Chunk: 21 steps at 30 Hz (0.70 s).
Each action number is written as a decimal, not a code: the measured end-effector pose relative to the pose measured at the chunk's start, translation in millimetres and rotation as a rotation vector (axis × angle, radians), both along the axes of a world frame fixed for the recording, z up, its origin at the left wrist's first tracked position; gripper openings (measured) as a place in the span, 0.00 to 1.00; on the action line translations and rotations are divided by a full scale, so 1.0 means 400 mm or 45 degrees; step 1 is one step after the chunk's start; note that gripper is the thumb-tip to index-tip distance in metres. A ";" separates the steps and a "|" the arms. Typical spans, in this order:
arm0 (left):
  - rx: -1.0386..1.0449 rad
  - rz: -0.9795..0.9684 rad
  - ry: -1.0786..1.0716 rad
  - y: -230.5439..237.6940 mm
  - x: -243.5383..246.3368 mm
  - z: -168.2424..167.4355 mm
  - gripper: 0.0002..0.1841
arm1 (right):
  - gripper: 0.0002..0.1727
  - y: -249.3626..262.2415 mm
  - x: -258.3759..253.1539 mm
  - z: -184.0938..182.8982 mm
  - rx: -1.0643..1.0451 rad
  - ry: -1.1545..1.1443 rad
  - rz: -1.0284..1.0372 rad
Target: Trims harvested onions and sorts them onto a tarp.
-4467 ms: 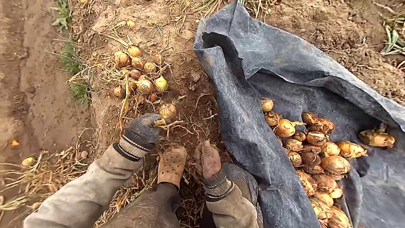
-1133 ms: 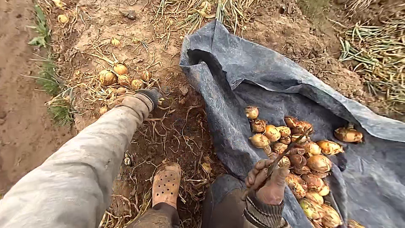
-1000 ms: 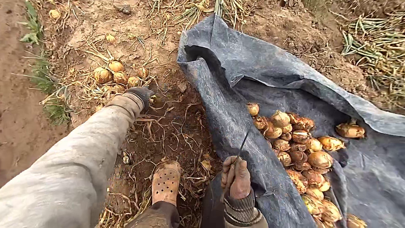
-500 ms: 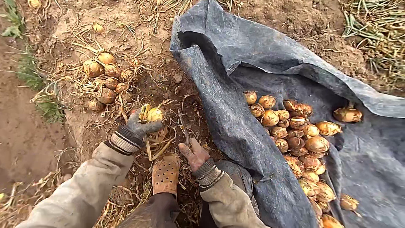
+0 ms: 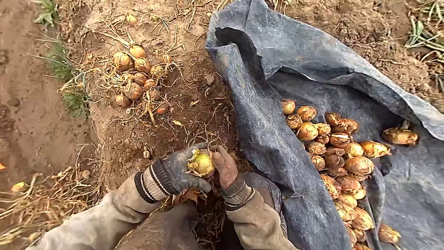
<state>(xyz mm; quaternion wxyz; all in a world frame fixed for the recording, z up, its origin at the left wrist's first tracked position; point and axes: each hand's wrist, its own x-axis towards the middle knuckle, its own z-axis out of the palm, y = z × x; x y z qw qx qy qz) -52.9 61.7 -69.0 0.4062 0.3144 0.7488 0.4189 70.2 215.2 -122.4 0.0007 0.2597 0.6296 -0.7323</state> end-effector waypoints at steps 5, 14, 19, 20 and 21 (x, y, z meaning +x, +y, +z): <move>0.233 0.266 -0.037 0.002 0.023 -0.012 0.47 | 0.51 0.005 0.011 0.054 0.535 -0.067 0.209; 0.096 0.315 0.455 -0.004 -0.022 -0.061 0.49 | 0.41 -0.020 0.010 0.021 0.476 -0.062 -0.003; 0.035 0.021 0.178 0.024 -0.018 -0.014 0.57 | 0.51 0.011 0.013 -0.028 -0.520 -0.087 -0.089; -0.008 -0.096 0.137 0.038 -0.026 -0.004 0.57 | 0.46 0.024 0.018 -0.029 -0.695 -0.065 -0.140; -0.034 -0.169 0.152 0.050 -0.046 -0.005 0.54 | 0.42 0.037 0.028 -0.032 -0.807 -0.047 -0.207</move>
